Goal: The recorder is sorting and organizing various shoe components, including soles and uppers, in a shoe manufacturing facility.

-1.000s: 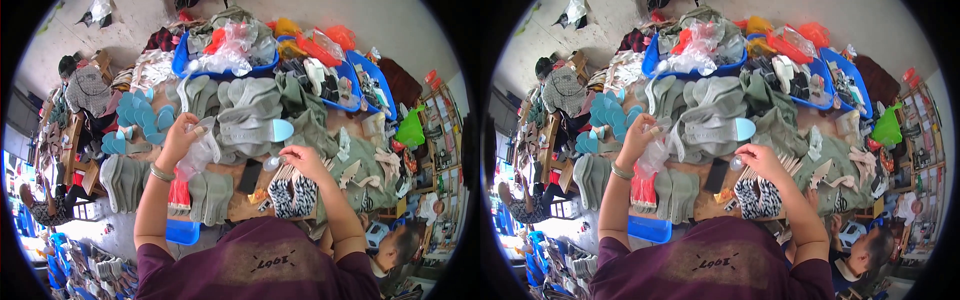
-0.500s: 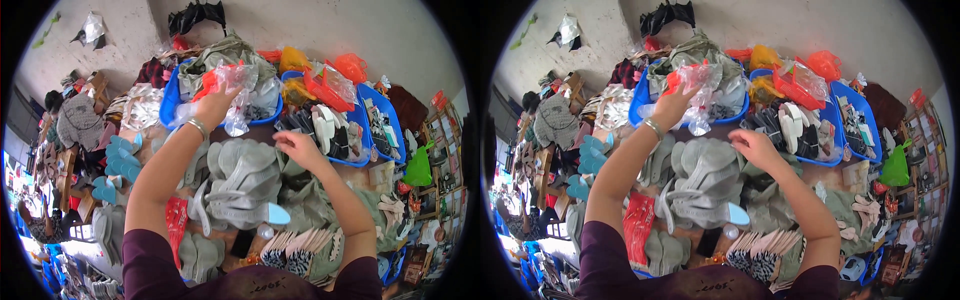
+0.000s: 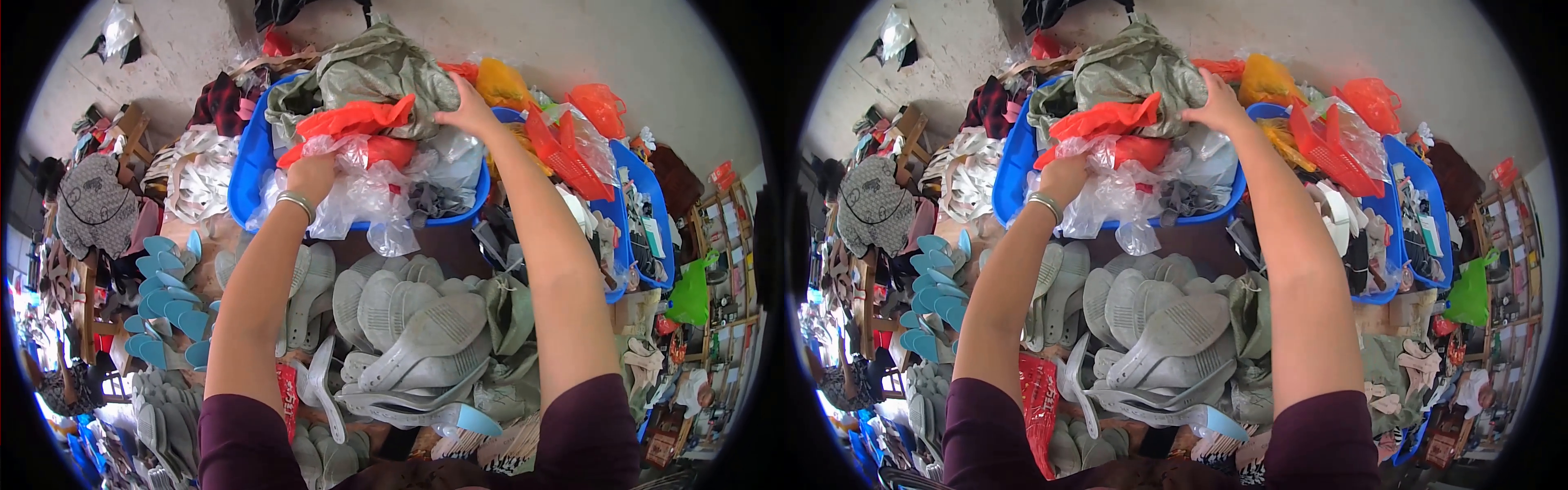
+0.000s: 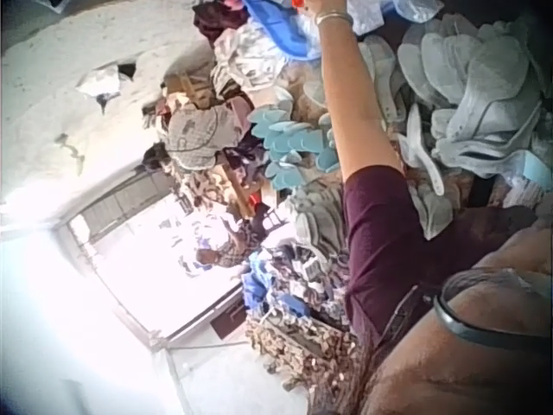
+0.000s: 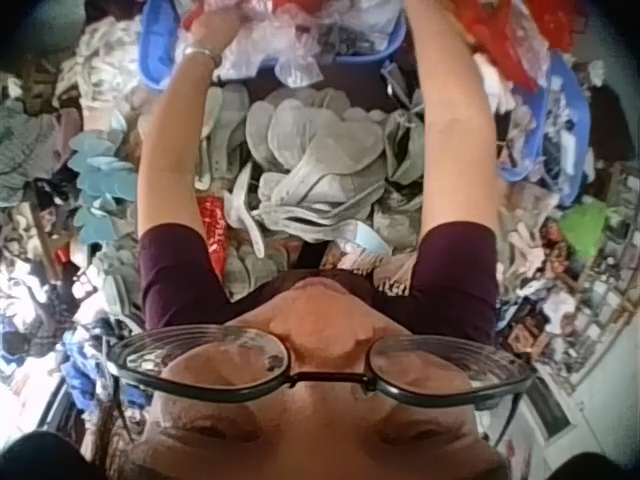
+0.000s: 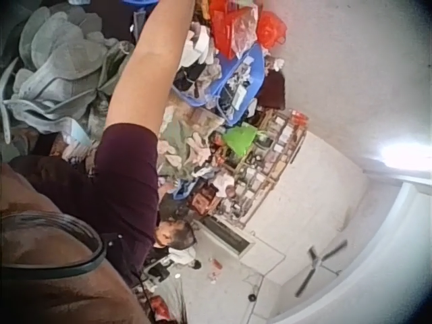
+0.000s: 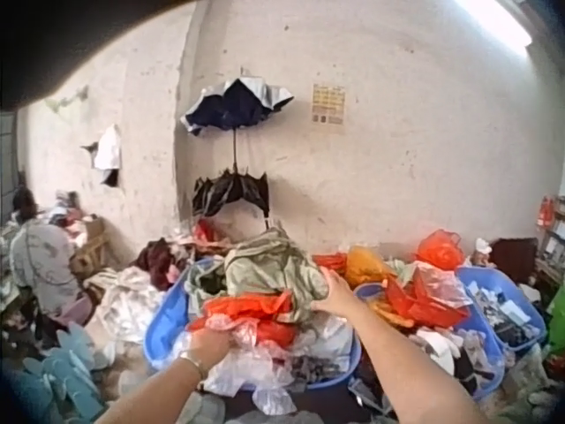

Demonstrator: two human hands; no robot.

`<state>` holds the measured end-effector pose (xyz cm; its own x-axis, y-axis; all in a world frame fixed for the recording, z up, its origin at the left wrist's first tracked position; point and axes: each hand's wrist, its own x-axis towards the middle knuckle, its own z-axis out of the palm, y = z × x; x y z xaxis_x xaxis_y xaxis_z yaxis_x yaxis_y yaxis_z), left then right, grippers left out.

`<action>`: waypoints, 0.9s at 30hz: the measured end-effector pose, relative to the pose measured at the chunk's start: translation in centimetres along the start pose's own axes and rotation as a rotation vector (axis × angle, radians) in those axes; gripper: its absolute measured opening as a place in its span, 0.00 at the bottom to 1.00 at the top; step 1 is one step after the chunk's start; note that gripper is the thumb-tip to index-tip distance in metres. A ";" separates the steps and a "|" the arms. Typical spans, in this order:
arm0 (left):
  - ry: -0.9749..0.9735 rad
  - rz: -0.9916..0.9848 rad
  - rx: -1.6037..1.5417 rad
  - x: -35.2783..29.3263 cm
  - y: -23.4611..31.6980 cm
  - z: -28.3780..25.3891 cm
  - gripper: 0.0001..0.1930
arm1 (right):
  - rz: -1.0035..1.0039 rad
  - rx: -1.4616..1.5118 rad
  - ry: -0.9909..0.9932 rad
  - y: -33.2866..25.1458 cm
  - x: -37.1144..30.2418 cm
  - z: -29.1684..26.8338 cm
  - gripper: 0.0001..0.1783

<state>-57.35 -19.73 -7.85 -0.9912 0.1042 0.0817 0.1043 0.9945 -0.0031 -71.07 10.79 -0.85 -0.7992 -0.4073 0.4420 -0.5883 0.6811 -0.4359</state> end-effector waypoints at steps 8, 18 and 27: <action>-0.033 -0.087 -0.017 2.8 -4.7 1.8 0.15 | 0.184 0.371 -0.277 -6.4 -0.2 8.9 0.52; 0.206 0.223 -0.672 1.4 -10.2 4.8 0.14 | -0.146 -0.371 -0.425 -17.8 -0.3 15.1 0.19; 0.433 0.236 -0.234 0.3 1.1 -6.5 0.16 | -0.335 -0.456 -0.285 -14.3 0.2 20.1 0.23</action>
<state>-57.03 -18.60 -1.37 -0.8198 0.2635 0.5084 0.3840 0.9116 0.1467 -65.30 -11.21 -10.28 -0.6193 -0.7467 0.2429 -0.7508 0.6537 0.0951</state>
